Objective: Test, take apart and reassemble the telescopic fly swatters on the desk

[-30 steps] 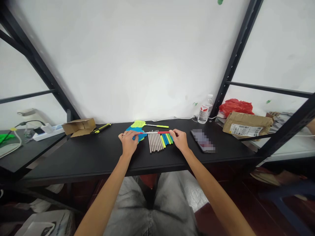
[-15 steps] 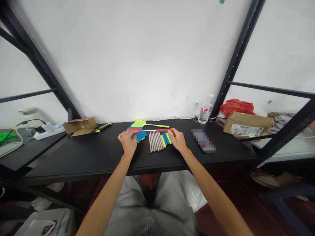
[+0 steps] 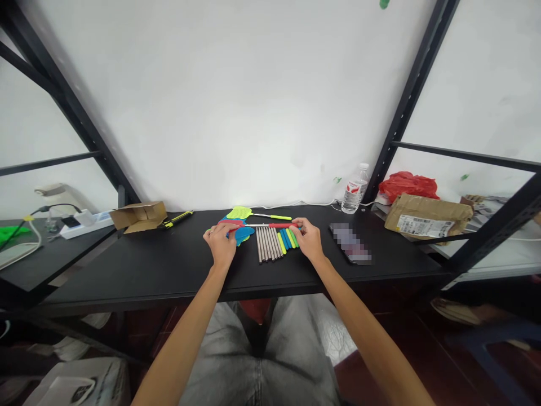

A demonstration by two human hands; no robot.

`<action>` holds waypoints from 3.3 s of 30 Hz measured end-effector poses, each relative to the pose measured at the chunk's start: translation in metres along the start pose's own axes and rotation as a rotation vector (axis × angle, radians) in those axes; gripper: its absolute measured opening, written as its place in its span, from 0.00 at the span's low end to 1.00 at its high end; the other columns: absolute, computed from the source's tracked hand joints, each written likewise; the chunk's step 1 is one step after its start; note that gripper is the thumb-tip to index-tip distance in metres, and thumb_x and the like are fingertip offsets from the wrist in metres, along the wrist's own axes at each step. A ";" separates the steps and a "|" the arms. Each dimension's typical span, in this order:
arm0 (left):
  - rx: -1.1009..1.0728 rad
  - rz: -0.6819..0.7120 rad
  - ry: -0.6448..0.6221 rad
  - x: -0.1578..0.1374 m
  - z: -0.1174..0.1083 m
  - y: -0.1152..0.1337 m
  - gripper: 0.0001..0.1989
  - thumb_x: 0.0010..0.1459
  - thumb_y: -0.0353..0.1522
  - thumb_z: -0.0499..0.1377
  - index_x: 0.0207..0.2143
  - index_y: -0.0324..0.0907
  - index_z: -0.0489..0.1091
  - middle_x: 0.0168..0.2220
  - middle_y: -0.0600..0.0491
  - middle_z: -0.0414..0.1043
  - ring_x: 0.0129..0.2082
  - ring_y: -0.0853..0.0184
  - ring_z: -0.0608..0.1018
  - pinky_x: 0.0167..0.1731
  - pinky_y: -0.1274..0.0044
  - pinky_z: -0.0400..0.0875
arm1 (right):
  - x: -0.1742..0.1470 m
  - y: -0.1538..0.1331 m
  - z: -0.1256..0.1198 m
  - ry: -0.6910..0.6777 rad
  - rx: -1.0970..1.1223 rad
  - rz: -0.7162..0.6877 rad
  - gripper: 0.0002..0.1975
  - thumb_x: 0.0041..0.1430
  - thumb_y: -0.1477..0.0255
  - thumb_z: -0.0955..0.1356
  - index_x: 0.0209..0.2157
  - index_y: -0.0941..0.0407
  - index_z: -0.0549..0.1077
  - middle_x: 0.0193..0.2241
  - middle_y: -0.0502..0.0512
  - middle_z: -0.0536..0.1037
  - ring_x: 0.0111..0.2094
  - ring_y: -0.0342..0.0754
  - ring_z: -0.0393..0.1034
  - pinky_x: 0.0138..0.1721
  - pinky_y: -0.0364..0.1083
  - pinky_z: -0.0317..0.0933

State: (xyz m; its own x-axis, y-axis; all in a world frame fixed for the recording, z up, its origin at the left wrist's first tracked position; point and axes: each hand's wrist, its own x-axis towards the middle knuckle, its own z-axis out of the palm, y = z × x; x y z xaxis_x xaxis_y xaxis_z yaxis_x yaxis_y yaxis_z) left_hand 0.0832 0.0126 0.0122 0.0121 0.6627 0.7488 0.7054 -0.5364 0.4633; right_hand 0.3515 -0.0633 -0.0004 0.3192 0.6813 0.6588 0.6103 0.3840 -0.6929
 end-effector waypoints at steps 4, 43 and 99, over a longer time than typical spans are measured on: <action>-0.017 -0.002 0.008 0.000 -0.001 0.000 0.13 0.60 0.25 0.55 0.35 0.48 0.78 0.41 0.52 0.80 0.43 0.58 0.75 0.50 0.63 0.53 | 0.001 0.004 0.000 -0.018 -0.001 0.006 0.16 0.60 0.57 0.68 0.40 0.56 0.76 0.30 0.53 0.77 0.23 0.44 0.65 0.25 0.43 0.59; -0.005 0.062 0.028 -0.002 0.001 0.002 0.12 0.63 0.27 0.55 0.36 0.48 0.79 0.42 0.52 0.80 0.44 0.59 0.76 0.51 0.64 0.54 | 0.000 -0.003 -0.002 -0.047 -0.125 -0.046 0.16 0.64 0.61 0.65 0.45 0.56 0.75 0.22 0.48 0.72 0.22 0.44 0.63 0.28 0.43 0.58; 0.227 -0.324 -0.159 -0.007 0.006 -0.002 0.37 0.60 0.36 0.57 0.69 0.41 0.51 0.71 0.35 0.46 0.70 0.43 0.52 0.64 0.52 0.49 | 0.003 0.017 -0.010 0.034 -0.342 -0.056 0.21 0.64 0.55 0.64 0.44 0.55 0.81 0.37 0.58 0.82 0.34 0.54 0.74 0.39 0.49 0.66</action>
State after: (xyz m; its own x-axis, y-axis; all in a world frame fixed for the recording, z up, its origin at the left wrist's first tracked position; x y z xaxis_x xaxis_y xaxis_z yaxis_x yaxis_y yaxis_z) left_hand 0.0857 0.0121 0.0032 -0.1391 0.8600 0.4909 0.8287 -0.1703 0.5332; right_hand 0.3699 -0.0608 -0.0076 0.2985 0.6417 0.7065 0.8333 0.1857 -0.5208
